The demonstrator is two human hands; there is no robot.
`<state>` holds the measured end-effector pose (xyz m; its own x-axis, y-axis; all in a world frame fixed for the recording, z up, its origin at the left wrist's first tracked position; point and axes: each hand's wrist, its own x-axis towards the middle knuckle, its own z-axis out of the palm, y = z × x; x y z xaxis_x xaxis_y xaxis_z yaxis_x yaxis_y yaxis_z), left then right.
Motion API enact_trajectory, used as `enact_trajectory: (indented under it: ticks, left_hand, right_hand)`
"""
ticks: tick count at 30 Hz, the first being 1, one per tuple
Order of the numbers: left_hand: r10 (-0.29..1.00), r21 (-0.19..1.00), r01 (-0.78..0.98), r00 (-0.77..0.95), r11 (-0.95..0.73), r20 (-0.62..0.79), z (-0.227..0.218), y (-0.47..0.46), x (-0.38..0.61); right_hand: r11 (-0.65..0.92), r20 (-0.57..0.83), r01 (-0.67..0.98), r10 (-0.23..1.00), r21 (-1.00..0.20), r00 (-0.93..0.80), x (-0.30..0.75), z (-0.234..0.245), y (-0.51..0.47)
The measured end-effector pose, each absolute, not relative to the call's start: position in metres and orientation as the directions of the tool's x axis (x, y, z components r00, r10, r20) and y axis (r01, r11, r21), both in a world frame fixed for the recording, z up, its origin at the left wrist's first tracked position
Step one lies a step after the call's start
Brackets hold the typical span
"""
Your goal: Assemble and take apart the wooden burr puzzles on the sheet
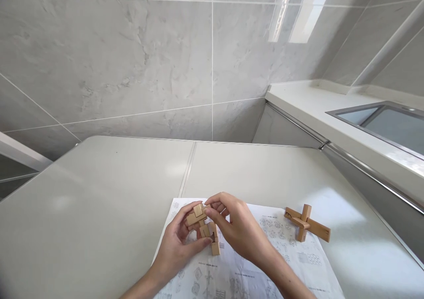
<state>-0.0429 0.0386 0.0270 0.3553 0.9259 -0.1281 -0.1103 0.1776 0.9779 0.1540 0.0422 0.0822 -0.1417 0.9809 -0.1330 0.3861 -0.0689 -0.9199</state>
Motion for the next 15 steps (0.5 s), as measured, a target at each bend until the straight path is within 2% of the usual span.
enact_trajectory:
  ticks: [6, 15]
  left_hand:
    - [0.942, 0.985, -0.093, 0.319, 0.142, -0.105, 0.0261, 0.0389, -0.042]
    - [0.933, 0.972, -0.148, 0.339, 0.181, -0.122, 0.0259, 0.0397, -0.0422]
  right_hand:
    - [-0.06, -0.123, 0.403, 0.984, -0.913, -0.131, 0.1539, 0.0809, 0.0412]
    - [-0.062, -0.136, 0.437, 0.981, -0.897, -0.14, 0.1531, 0.0843, 0.0429]
